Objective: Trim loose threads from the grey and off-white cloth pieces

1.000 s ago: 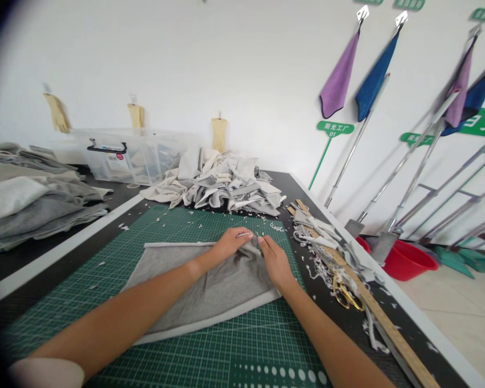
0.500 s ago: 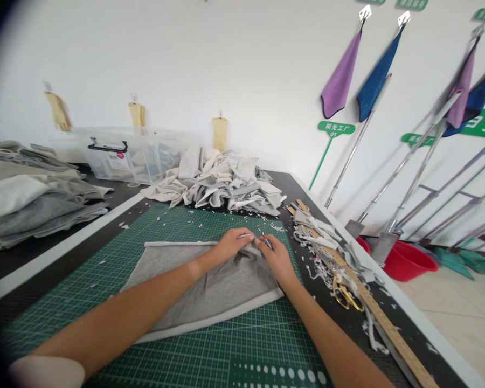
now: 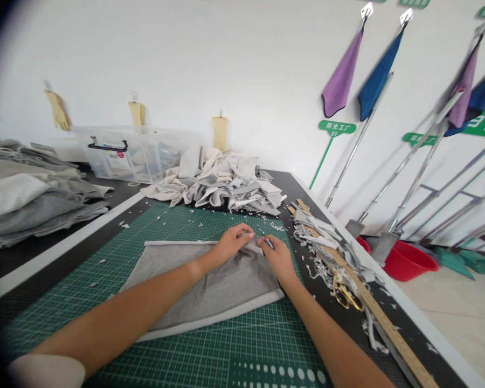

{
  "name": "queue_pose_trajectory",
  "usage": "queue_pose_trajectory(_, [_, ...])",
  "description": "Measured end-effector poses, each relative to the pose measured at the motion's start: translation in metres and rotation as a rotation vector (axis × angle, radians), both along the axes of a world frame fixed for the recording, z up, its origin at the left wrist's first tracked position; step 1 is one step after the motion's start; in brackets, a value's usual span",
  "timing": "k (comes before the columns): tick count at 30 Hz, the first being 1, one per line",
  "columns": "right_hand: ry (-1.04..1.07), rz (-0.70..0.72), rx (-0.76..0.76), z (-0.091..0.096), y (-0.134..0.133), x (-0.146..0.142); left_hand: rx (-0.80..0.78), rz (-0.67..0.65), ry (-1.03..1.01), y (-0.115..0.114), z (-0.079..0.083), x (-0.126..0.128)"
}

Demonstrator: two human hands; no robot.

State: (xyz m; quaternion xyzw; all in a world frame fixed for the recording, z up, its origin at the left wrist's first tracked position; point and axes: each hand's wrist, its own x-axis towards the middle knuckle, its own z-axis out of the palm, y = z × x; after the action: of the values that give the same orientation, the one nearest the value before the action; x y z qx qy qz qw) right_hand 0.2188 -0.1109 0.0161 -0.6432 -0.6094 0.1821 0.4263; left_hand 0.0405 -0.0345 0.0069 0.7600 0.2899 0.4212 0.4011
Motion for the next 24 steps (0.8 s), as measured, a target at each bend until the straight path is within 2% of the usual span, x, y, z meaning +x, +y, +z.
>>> queue_pose_trajectory(6, [-0.032, -0.012, 0.017, 0.0004, -0.0005, -0.0003, 0.052, -0.023, -0.02, -0.0011, 0.0016, 0.0006])
queue_pose_trajectory(19, [-0.024, -0.016, -0.001, 0.0013, -0.0019, -0.0007, 0.043, -0.02, 0.021, 0.0015, 0.0009, 0.0024])
queue_pose_trajectory(24, [-0.008, 0.003, 0.004, 0.0046, -0.0063, -0.001, 0.019, -0.026, 0.03, -0.0036, 0.0057, 0.0027])
